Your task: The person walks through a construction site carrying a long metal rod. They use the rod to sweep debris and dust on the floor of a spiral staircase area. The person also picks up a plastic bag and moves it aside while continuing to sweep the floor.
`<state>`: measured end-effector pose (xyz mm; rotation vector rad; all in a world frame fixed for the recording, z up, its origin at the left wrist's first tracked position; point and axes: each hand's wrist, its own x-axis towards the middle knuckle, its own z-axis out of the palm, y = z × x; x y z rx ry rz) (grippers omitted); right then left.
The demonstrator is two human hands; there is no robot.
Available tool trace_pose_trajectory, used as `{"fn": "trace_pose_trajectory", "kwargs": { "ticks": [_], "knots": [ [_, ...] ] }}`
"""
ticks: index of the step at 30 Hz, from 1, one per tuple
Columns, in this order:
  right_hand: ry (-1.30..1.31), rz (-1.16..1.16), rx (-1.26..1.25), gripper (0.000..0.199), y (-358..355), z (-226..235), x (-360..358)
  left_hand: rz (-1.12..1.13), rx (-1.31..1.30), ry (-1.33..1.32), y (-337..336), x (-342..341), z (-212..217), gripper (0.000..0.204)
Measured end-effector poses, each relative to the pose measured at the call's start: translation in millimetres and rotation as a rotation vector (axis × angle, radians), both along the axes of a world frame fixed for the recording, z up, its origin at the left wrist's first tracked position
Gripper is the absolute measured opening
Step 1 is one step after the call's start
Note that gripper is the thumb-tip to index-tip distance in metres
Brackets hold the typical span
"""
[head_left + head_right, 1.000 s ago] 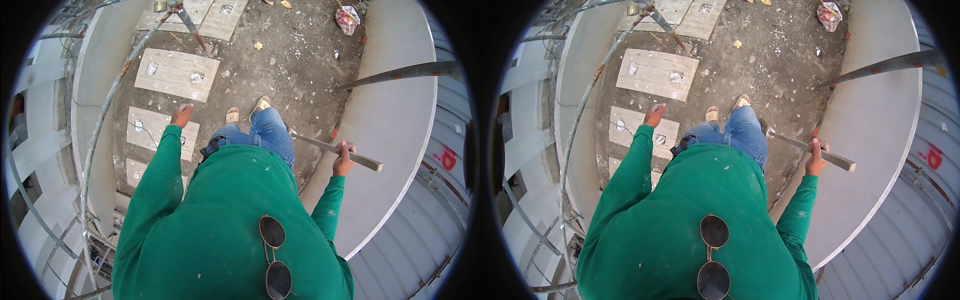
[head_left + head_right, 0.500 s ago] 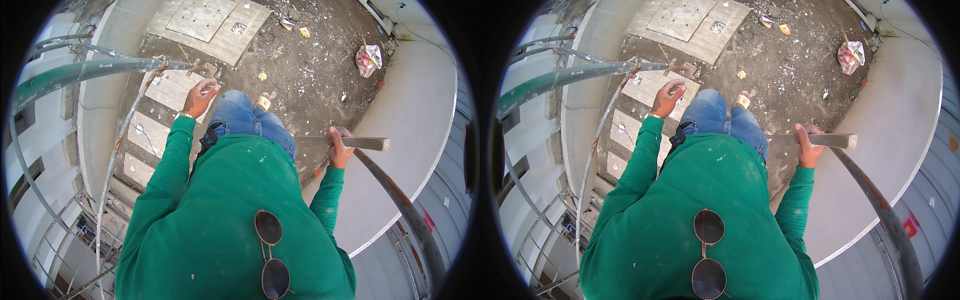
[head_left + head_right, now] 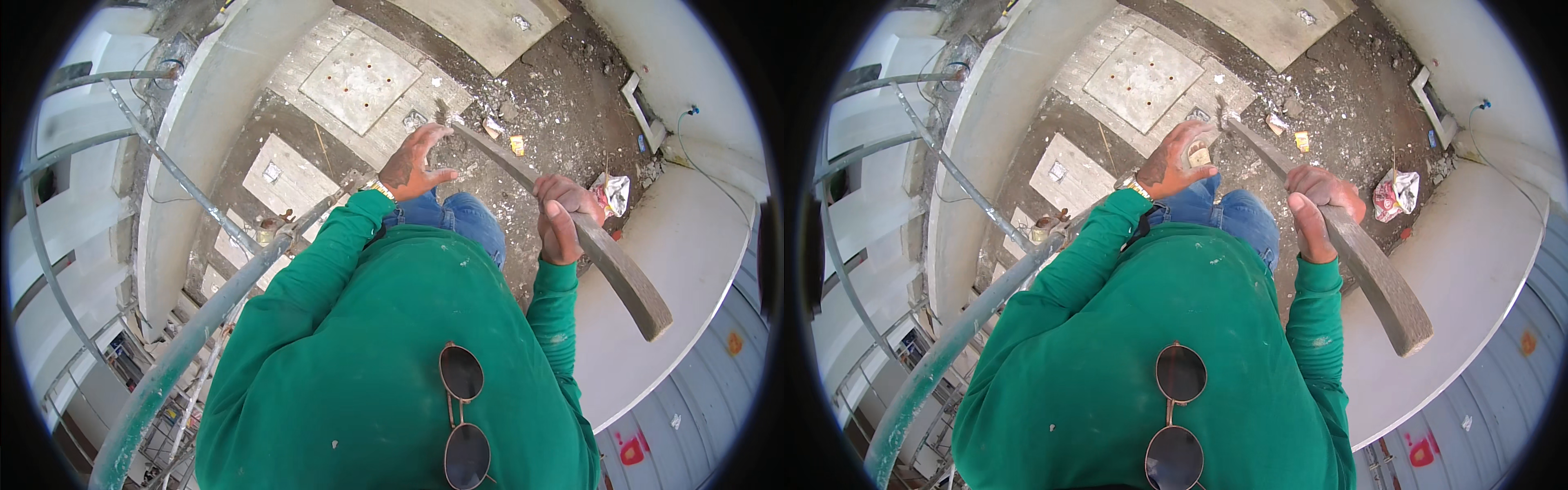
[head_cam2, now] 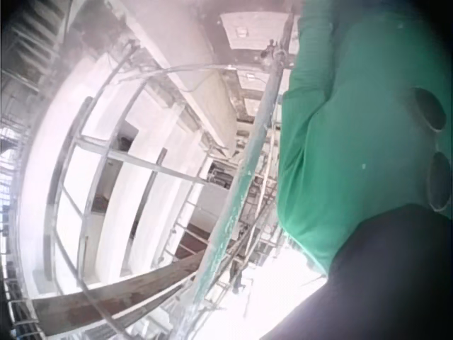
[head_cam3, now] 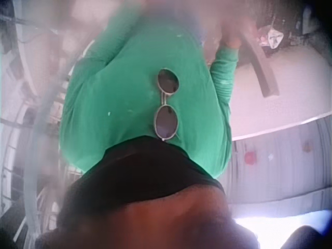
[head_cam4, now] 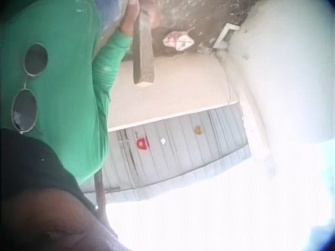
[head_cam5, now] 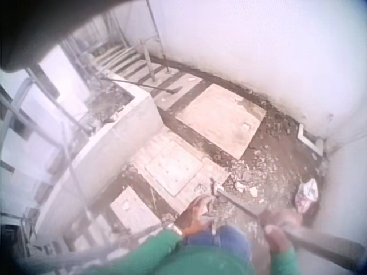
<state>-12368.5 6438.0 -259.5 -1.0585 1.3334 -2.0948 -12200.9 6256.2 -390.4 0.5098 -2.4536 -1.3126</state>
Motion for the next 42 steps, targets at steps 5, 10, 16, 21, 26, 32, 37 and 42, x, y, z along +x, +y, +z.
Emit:
{"fn": "trace_pose_trajectory", "kwargs": {
  "ticks": [5, 10, 16, 21, 26, 32, 37, 42],
  "knots": [
    [-0.064, 0.247, -0.003, 0.028, -96.0, 3.5, -63.8, -0.099, -0.066, 0.009, -56.2, -95.8, 20.8, 0.079],
    [-0.073, 0.356, 0.044, 0.024, -187.0, -7.7, -130.6, -0.100, -0.003, -0.486, -146.1, -134.8, -32.9, 0.044],
    [-0.105, 0.677, 0.073, 0.025, -310.3, 0.3, -199.1, 0.167, -0.250, -0.394, -233.7, -127.3, -33.1, 0.025],
    [-0.070, 0.821, 0.088, 0.019, -413.6, 17.6, -231.4, 0.303, -0.203, -0.470, -327.7, -135.7, -18.7, 0.017],
    [0.022, 0.871, 0.390, 0.016, -521.8, -3.5, -210.1, 0.308, -0.162, -0.681, -435.4, -100.7, -57.4, 0.015],
    [0.151, 0.662, 0.435, 0.009, -633.8, -76.5, -162.2, 0.380, 0.066, -0.491, -562.9, -72.9, -195.3, 0.017],
    [-0.137, 0.134, 0.674, 0.011, -658.6, -37.0, -196.2, -0.015, -0.031, -0.380, -612.1, -194.6, -170.3, 0.015],
    [0.235, -0.002, 0.733, 0.012, -660.0, 50.1, -204.8, -0.011, 0.159, -0.082, -602.1, -281.2, -102.9, 0.023]
  ]
}}
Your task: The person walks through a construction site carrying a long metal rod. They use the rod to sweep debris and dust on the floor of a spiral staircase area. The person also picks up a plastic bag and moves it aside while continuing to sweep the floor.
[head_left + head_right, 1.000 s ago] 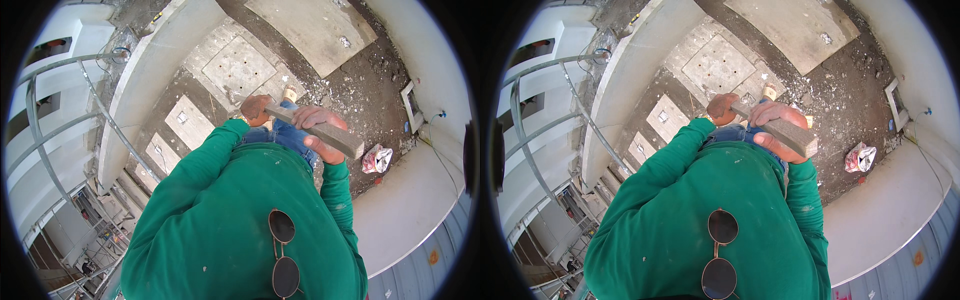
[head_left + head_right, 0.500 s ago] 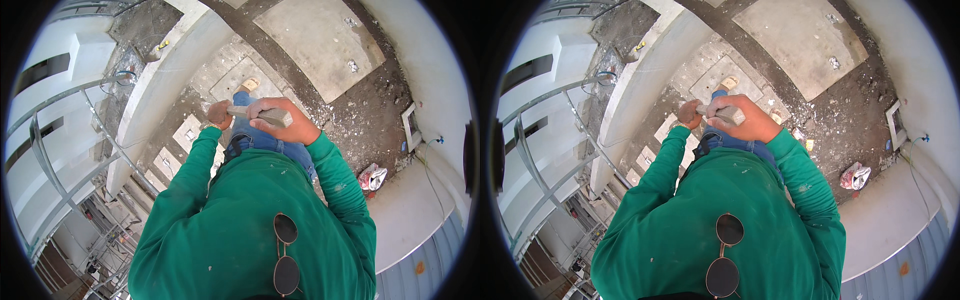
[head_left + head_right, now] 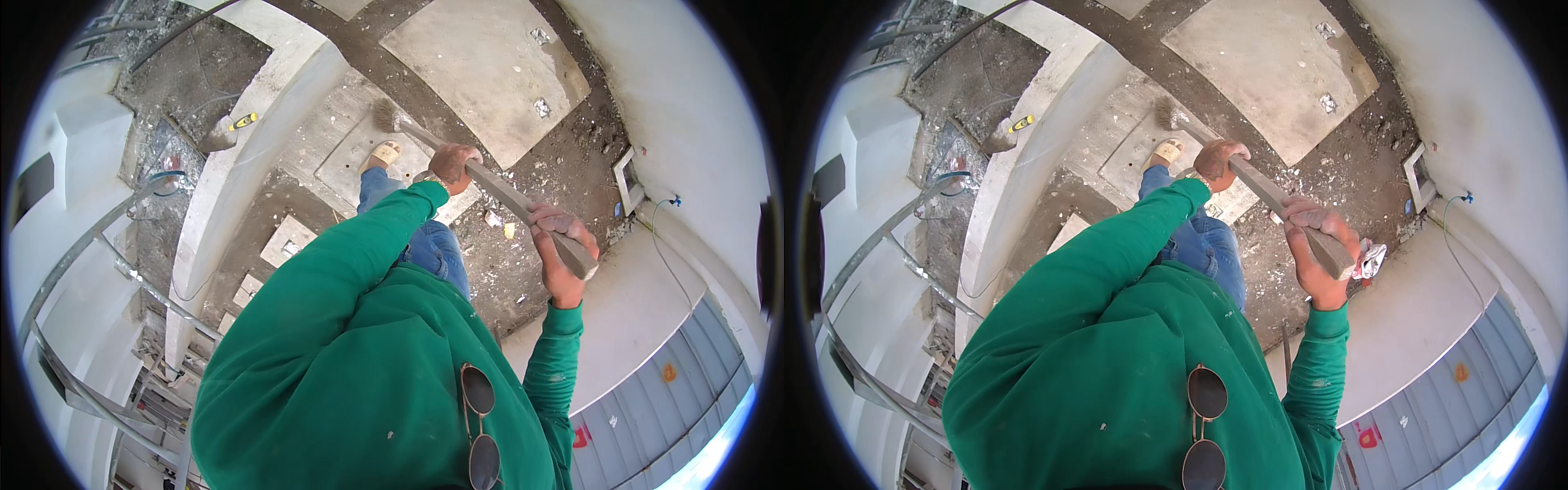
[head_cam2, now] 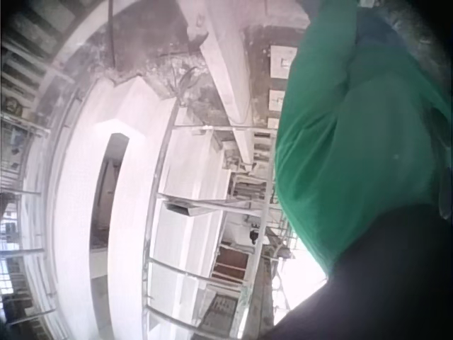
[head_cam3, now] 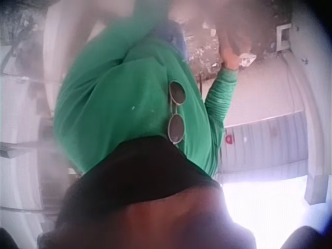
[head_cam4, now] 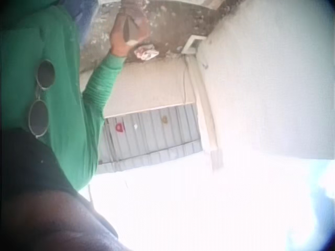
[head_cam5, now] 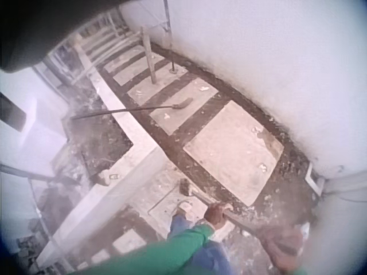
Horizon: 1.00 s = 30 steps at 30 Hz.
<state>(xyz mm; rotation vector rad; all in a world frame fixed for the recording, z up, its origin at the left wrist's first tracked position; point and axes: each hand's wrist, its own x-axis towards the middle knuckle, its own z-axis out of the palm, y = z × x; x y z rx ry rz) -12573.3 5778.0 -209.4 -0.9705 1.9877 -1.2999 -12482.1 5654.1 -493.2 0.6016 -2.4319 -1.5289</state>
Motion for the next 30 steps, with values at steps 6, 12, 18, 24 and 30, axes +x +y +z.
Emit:
{"fn": "trace_pose_trajectory", "kwargs": {
  "ticks": [6, 12, 18, 24, 30],
  "knots": [
    [0.213, 0.017, 0.018, 0.010, -20.6, 89.8, 32.4, -0.278, -0.117, 0.130, -8.6, -3.4, 83.5, 0.024],
    [-0.149, 0.091, -0.130, 0.010, 2.8, 57.9, 18.1, -0.416, -0.129, -0.171, -45.5, 60.8, 84.9, 0.024],
    [-0.216, -0.217, -0.087, 0.016, 0.2, -53.9, 68.6, -0.264, -0.174, -0.247, -52.1, 84.4, -47.9, 0.020],
    [-0.143, -0.547, 0.006, 0.013, 53.0, -10.4, 74.4, -0.592, -0.019, -0.324, 21.4, 15.7, -20.7, 0.029],
    [0.003, -0.269, -0.161, 0.021, 73.8, 60.2, 101.6, -0.817, -0.250, -0.122, 2.6, 43.5, 54.3, 0.028]
  ]
}}
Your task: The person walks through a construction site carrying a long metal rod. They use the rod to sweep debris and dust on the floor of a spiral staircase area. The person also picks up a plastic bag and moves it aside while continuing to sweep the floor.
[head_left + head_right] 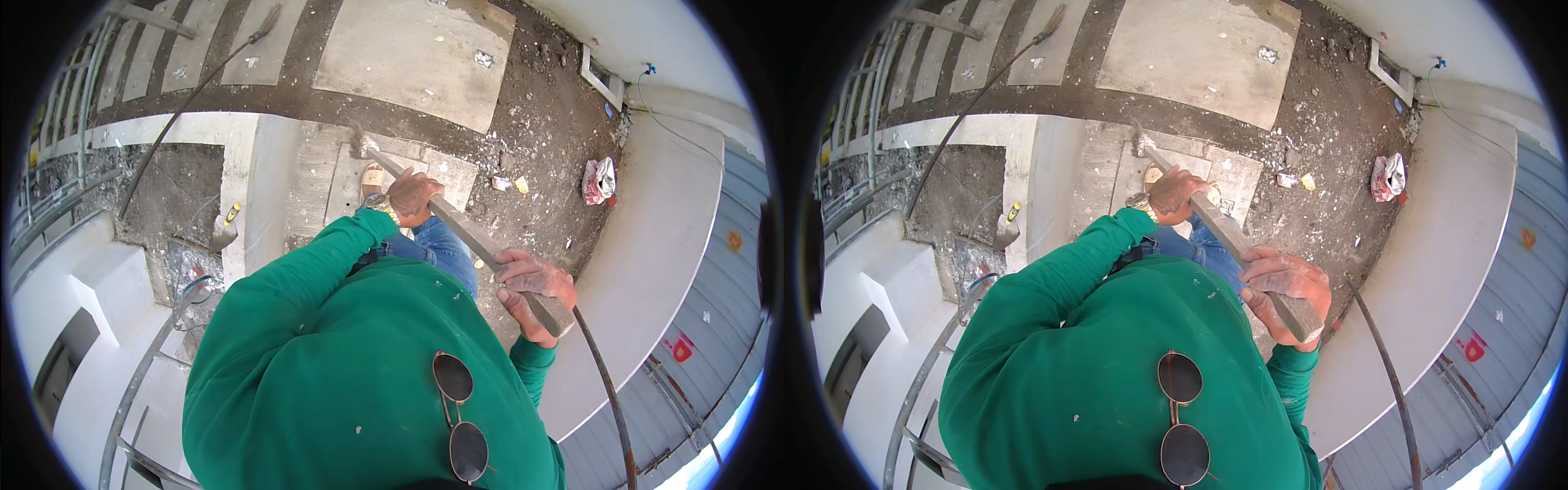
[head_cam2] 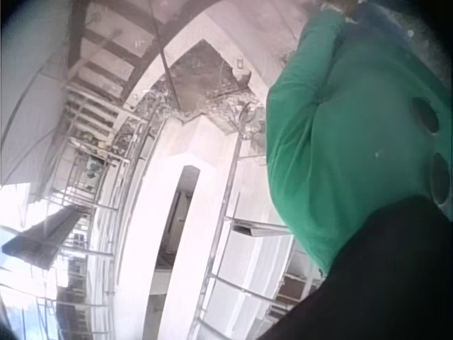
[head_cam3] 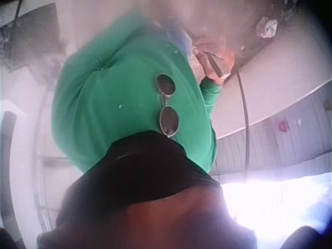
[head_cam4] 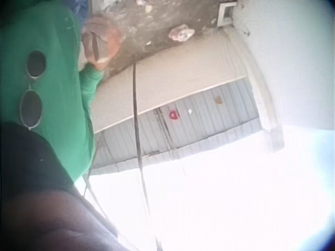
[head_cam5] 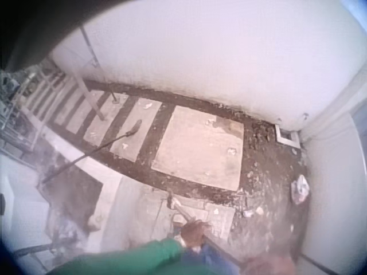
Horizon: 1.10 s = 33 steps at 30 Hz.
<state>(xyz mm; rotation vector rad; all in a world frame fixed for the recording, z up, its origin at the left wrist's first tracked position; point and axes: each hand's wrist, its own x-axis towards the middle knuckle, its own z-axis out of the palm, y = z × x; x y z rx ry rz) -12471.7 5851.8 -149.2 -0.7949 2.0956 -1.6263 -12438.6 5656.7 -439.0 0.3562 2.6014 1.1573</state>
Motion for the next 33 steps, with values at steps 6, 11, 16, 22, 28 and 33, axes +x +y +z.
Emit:
{"fn": "trace_pose_trajectory", "kwargs": {
  "ticks": [6, 11, 16, 22, 28, 33],
  "knots": [
    [-0.249, -0.467, -0.128, 0.015, 29.2, -106.2, 12.4, -0.114, -0.153, -0.124, -13.0, -51.1, -64.7, 0.030],
    [-0.215, -0.691, -0.055, 0.014, 106.9, -142.8, 3.1, -0.268, -0.074, -0.215, 105.4, -92.0, -143.2, 0.027],
    [-0.017, -0.773, 0.221, 0.016, 197.1, -89.7, 7.8, -0.389, 0.135, -0.067, 296.3, -110.7, -116.7, 0.017],
    [0.240, -0.814, 0.270, 0.019, 250.2, -29.0, -8.1, -0.682, 0.212, -0.012, 423.8, -145.8, -26.7, 0.024],
    [0.136, -0.753, 0.057, 0.019, 333.3, 49.2, -13.1, -0.619, 0.207, 0.323, 419.5, -128.8, -9.1, 0.029],
    [-0.118, -0.592, -0.098, 0.017, 328.0, -36.4, -50.1, -0.514, -0.122, 0.088, 291.9, -167.0, -32.3, 0.027]
  ]
}}
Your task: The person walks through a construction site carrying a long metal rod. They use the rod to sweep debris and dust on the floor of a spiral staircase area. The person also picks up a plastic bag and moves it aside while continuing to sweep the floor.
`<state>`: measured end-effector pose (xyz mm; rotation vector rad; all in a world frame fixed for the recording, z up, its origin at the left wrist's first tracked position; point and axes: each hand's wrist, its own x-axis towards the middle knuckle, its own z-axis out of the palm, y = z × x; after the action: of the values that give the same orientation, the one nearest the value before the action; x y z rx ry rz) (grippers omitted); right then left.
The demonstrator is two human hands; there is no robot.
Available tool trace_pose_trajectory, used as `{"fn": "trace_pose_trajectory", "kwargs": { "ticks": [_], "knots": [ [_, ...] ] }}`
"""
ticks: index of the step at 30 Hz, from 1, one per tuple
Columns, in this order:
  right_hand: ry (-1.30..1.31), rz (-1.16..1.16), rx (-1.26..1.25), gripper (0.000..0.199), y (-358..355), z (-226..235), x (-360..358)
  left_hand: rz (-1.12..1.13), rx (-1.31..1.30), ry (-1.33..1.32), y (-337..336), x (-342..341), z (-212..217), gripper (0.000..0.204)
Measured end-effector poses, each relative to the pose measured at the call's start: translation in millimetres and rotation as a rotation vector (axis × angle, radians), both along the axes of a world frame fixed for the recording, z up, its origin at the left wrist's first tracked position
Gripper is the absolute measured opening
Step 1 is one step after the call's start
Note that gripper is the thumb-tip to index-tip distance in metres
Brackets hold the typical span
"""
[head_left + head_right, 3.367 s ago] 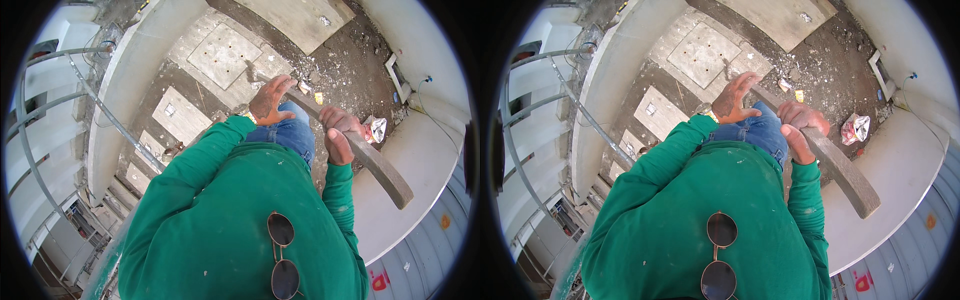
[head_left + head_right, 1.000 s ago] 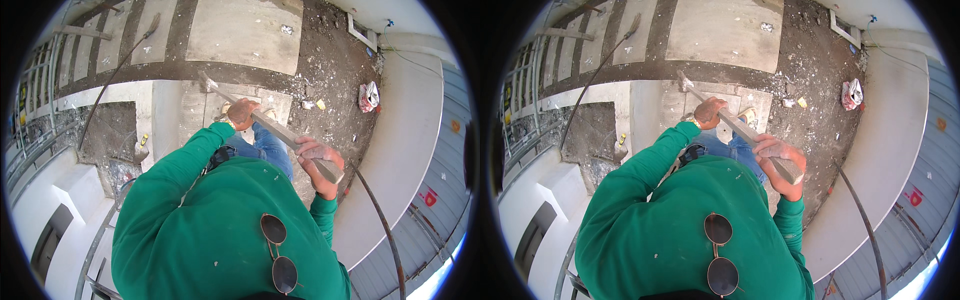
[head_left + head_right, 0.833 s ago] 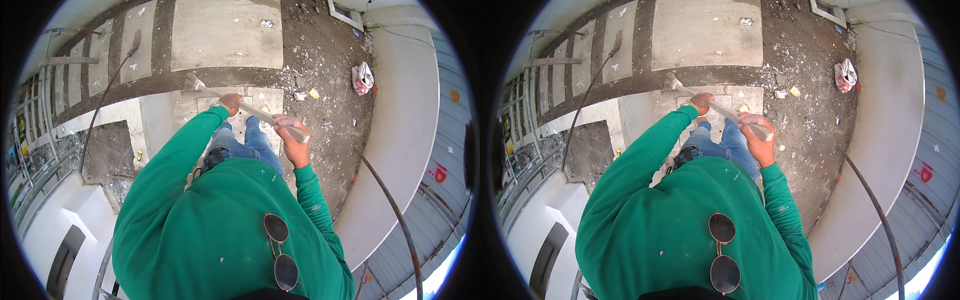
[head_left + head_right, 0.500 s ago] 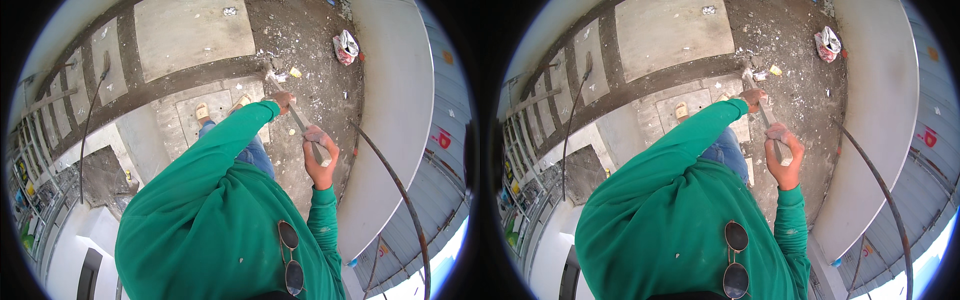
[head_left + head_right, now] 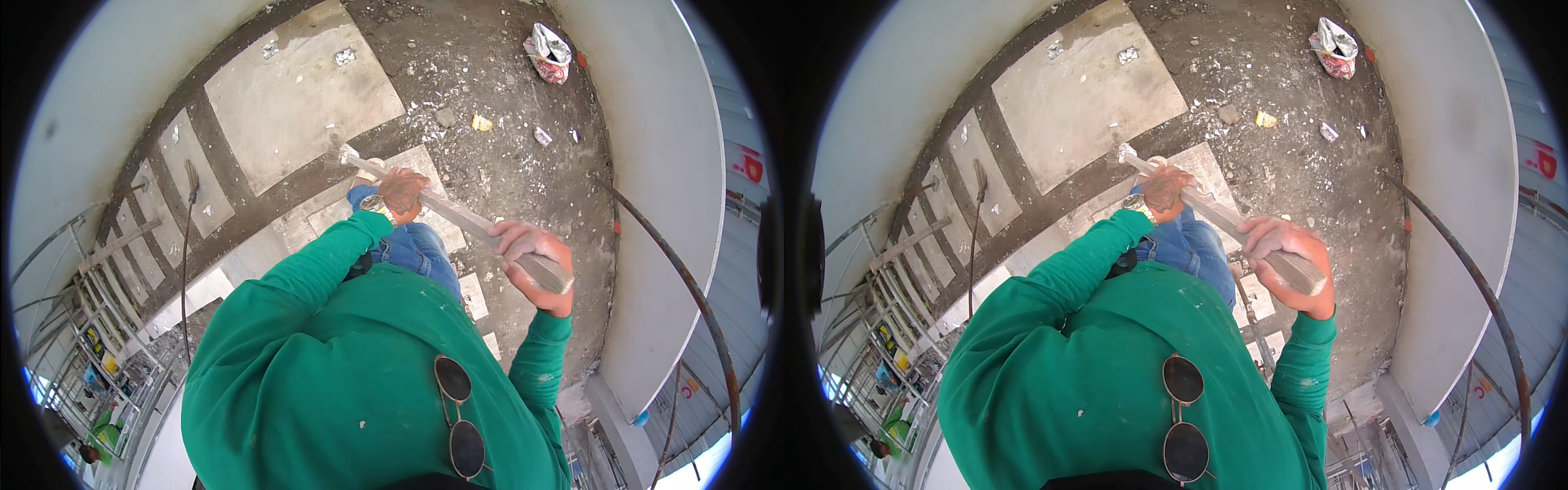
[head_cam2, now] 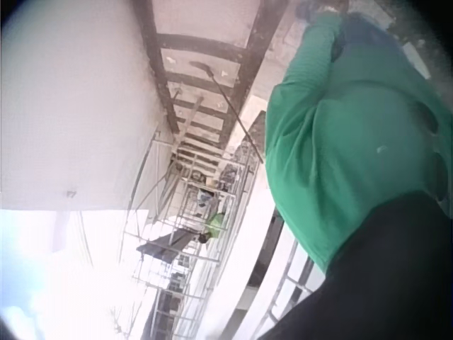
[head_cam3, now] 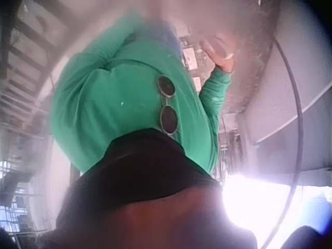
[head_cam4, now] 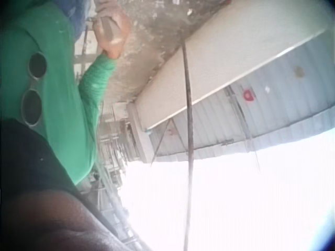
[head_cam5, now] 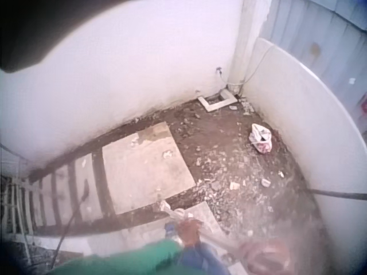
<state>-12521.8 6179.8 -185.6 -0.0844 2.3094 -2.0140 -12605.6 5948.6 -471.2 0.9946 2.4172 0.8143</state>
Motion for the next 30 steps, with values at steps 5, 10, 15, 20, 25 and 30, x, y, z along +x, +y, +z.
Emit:
{"fn": "trace_pose_trajectory", "kwargs": {
  "ticks": [5, 10, 15, 20, 25, 30],
  "knots": [
    [0.006, -0.037, -0.157, 0.014, -48.4, -144.4, -29.9, 0.021, -0.405, -0.154, -57.1, -63.4, -80.6, 0.026],
    [-0.073, -0.491, -0.041, 0.010, -42.4, -117.1, -11.3, -0.376, -0.228, -0.297, 26.6, -88.2, -99.9, 0.031],
    [-0.163, -0.571, 0.329, 0.010, -18.5, -52.7, -17.3, -0.457, 0.084, -0.220, 152.2, -58.4, -76.9, 0.035],
    [-0.163, -0.631, 0.383, 0.012, -38.9, -22.3, -4.0, -0.573, 0.074, -0.250, 154.1, -36.1, -69.4, 0.031],
    [0.030, -0.385, 0.410, 0.017, -65.2, 30.7, -40.4, -0.573, 0.354, -0.167, 91.1, -47.0, -24.4, 0.029],
    [0.022, -0.518, -0.110, 0.018, -25.0, 21.7, -8.7, -0.662, 0.106, -0.245, 89.7, -59.3, -10.5, 0.024]
  ]
}}
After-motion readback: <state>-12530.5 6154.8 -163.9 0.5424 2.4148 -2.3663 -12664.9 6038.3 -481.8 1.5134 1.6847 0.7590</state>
